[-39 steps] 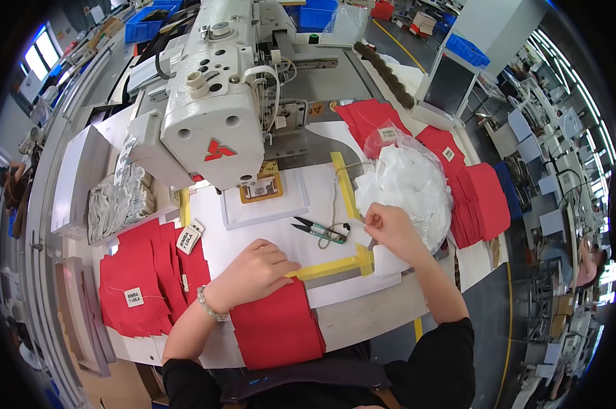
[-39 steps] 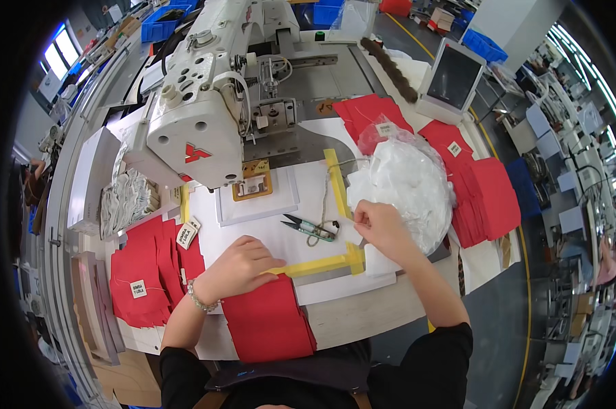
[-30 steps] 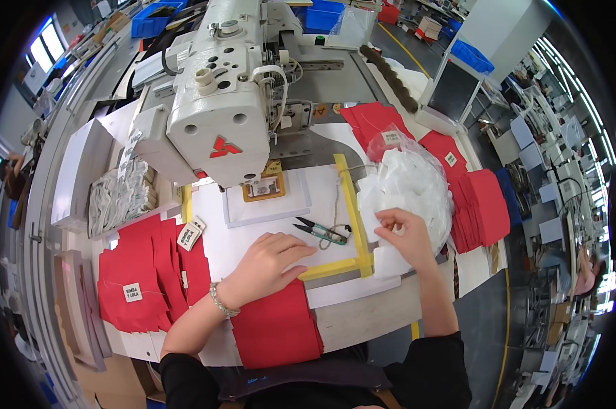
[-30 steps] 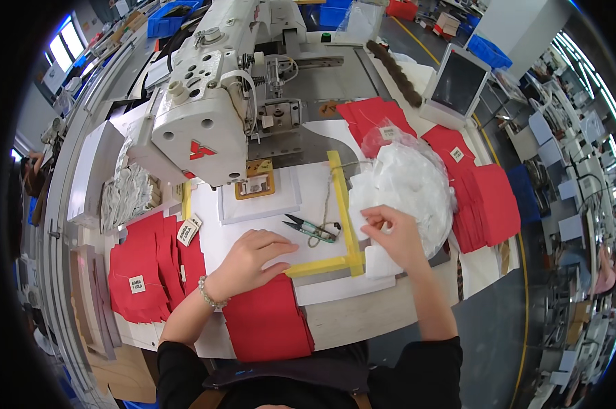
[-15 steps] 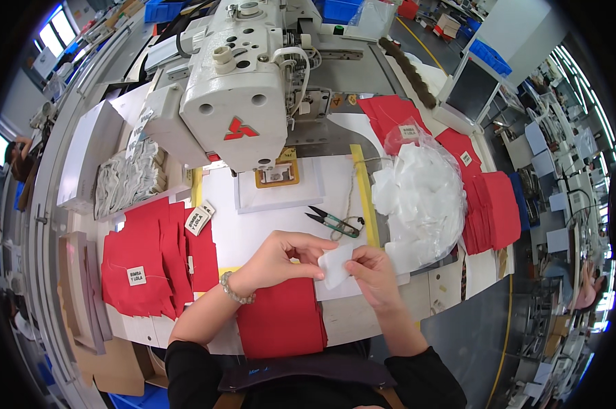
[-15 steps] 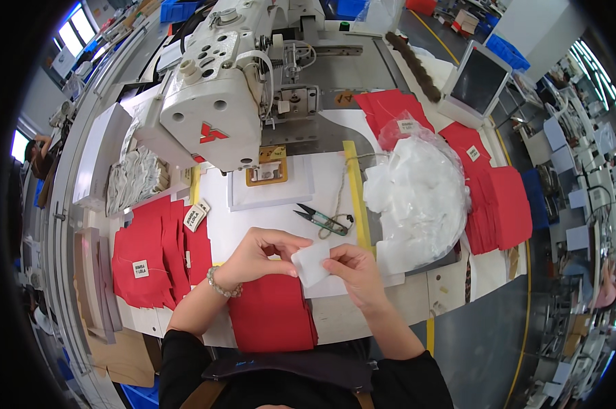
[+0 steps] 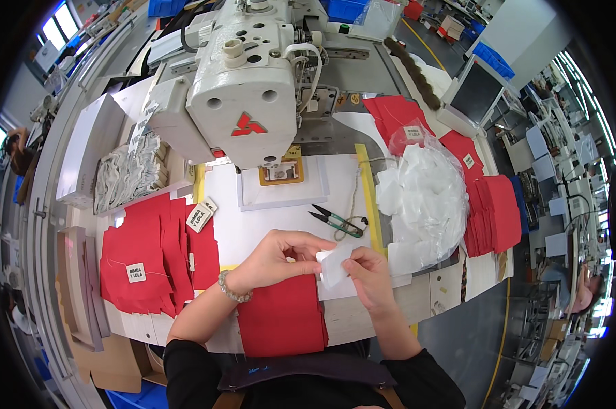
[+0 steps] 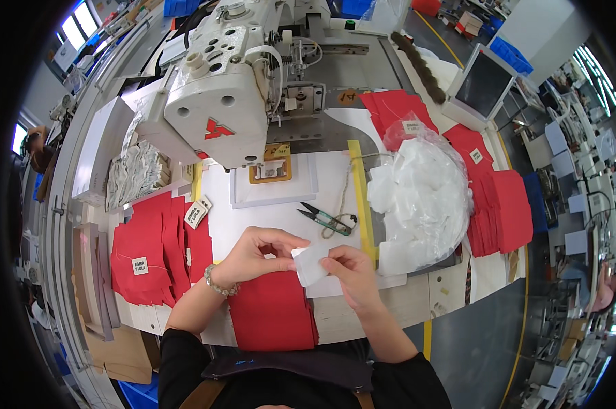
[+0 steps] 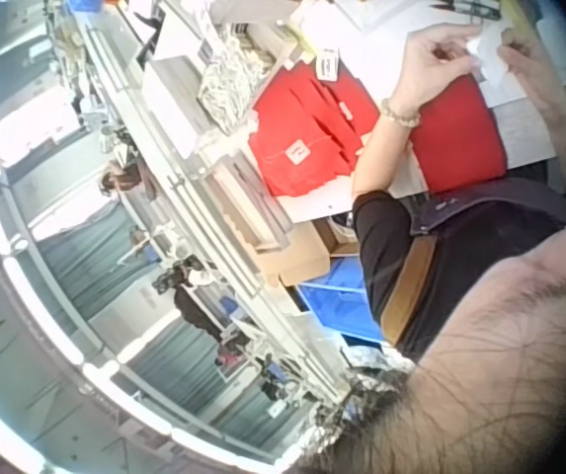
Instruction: The person uses a sewing machine to attach white rectangular labels to red fabric pieces. They repeatedly pick up a red piece, place it under the presser foot, align a label, sew it in place, and then trim the excess thread with scissors before stacking the finished item.
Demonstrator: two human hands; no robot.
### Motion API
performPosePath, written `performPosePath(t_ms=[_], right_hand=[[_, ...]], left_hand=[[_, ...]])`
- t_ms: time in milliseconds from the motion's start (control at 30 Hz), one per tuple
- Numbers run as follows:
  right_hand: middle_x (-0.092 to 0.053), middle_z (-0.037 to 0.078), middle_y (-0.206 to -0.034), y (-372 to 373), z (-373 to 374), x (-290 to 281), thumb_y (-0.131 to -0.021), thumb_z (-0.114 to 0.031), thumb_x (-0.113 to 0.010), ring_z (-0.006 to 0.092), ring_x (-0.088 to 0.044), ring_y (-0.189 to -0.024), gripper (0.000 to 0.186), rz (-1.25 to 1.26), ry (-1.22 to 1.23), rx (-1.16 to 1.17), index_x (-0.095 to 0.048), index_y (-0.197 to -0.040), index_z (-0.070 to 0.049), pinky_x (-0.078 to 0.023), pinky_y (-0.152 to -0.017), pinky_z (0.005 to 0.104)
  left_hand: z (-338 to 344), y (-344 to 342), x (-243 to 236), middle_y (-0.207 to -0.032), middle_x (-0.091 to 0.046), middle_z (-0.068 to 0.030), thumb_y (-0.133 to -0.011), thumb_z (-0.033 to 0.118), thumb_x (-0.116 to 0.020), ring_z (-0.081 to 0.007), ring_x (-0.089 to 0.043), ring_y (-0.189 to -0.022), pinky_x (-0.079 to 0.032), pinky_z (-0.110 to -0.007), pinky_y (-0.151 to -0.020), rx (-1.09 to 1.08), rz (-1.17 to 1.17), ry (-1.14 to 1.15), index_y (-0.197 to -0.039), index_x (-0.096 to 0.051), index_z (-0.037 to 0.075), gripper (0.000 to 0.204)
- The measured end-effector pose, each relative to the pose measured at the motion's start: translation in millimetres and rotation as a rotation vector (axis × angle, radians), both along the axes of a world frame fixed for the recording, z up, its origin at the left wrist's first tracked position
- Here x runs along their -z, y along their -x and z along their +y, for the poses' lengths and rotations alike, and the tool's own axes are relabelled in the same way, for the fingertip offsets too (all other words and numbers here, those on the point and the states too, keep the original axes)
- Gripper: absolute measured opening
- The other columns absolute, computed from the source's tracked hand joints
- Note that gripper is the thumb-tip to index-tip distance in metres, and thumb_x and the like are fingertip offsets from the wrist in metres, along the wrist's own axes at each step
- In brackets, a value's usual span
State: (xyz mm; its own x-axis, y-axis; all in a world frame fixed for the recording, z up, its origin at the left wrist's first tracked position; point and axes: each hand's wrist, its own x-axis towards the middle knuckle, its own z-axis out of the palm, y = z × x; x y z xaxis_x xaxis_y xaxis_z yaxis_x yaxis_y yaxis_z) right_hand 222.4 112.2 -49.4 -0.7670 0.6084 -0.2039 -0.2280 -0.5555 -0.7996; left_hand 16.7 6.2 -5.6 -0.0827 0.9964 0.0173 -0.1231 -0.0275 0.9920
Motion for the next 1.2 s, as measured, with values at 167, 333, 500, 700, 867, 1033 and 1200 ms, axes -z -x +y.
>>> performPosePath(t_ms=[167, 333, 500, 700, 867, 1033, 1200], right_hand=[[-0.068, 0.006, -0.088, 4.2, -5.6, -10.7, -0.087, 0.003, -0.068, 0.0104, -0.063, -0.080, 0.007, -0.066, -0.180, 0.066, -0.068, -0.094, 0.004, -0.050, -0.074, 0.0245], [-0.066, 0.005, -0.086, 3.1, -7.9, -8.1, -0.087, 0.007, -0.067, 0.0084, -0.059, -0.079, 0.006, -0.014, -0.283, 0.068, -0.067, -0.092, 0.004, -0.046, -0.073, 0.0224], [-0.063, 0.005, -0.087, 3.5, -8.3, -10.7, -0.087, 0.009, -0.065, 0.0087, -0.057, -0.080, 0.007, 0.001, -0.365, 0.034, -0.065, -0.090, 0.004, -0.044, -0.072, 0.0225], [-0.064, 0.006, -0.087, 5.7, -9.5, -14.0, -0.087, 0.008, -0.064, 0.0105, -0.060, -0.080, 0.008, -0.022, -0.325, -0.007, -0.062, -0.092, 0.002, -0.046, -0.073, 0.0236], [-0.065, 0.005, -0.088, 3.0, -7.7, -3.0, -0.092, 0.002, -0.063, 0.0084, -0.059, -0.078, 0.015, -0.005, -0.272, -0.057, -0.059, -0.106, 0.001, -0.046, -0.068, 0.0218], [-0.067, 0.005, -0.087, 13.8, -9.0, -15.5, -0.091, -0.003, -0.066, 0.0075, -0.059, -0.074, 0.026, -0.125, -0.098, -0.119, -0.058, -0.115, -0.001, -0.046, -0.064, 0.0220], [-0.069, 0.006, -0.088, 19.0, -12.0, -15.5, -0.090, -0.005, -0.067, 0.0076, -0.058, -0.069, 0.026, -0.127, 0.138, -0.198, -0.060, -0.115, -0.002, -0.043, -0.060, 0.0212]], left_hand=[[-4.7, 1.6, 4.6, -0.089, -0.071, -0.0017, -0.087, 0.008, -0.074, -0.0053, -0.065, -0.080, -0.049, -0.021, -0.070, -0.019, 0.082, -0.018, -0.108, -0.069, 0.004, 0.022], [-7.4, 3.0, -2.0, -0.090, -0.071, -0.0024, -0.089, 0.010, -0.073, -0.0062, -0.066, -0.082, -0.050, -0.021, -0.069, 0.003, -0.048, -0.016, -0.105, -0.068, 0.002, 0.018], [-2.5, 10.6, -2.0, -0.089, -0.071, -0.0036, -0.090, 0.011, -0.073, -0.0080, -0.067, -0.078, -0.054, -0.021, -0.066, 0.125, -0.160, 0.034, -0.101, -0.070, -0.001, 0.016], [3.3, 13.6, -5.3, -0.083, -0.071, -0.0059, -0.086, 0.007, -0.075, -0.0082, -0.065, -0.071, -0.055, -0.022, -0.065, 0.190, -0.271, 0.164, -0.098, -0.070, -0.003, 0.017], [5.7, 15.8, -5.1, -0.082, -0.070, -0.0022, -0.087, 0.005, -0.070, -0.0047, -0.063, -0.069, -0.050, -0.022, -0.060, 0.160, -0.031, 0.020, -0.110, -0.069, 0.003, 0.023], [10.0, 11.0, -6.1, -0.079, -0.067, -0.0025, -0.084, 0.001, -0.067, -0.0059, -0.058, -0.063, -0.049, -0.023, -0.059, 0.022, 0.248, -0.042, -0.115, -0.068, 0.007, 0.032], [14.6, 9.0, -7.5, -0.082, -0.065, 0.0002, -0.080, -0.003, -0.066, -0.0056, -0.057, -0.065, -0.048, -0.021, -0.063, -0.100, 0.341, -0.005, -0.116, -0.069, 0.006, 0.038]])
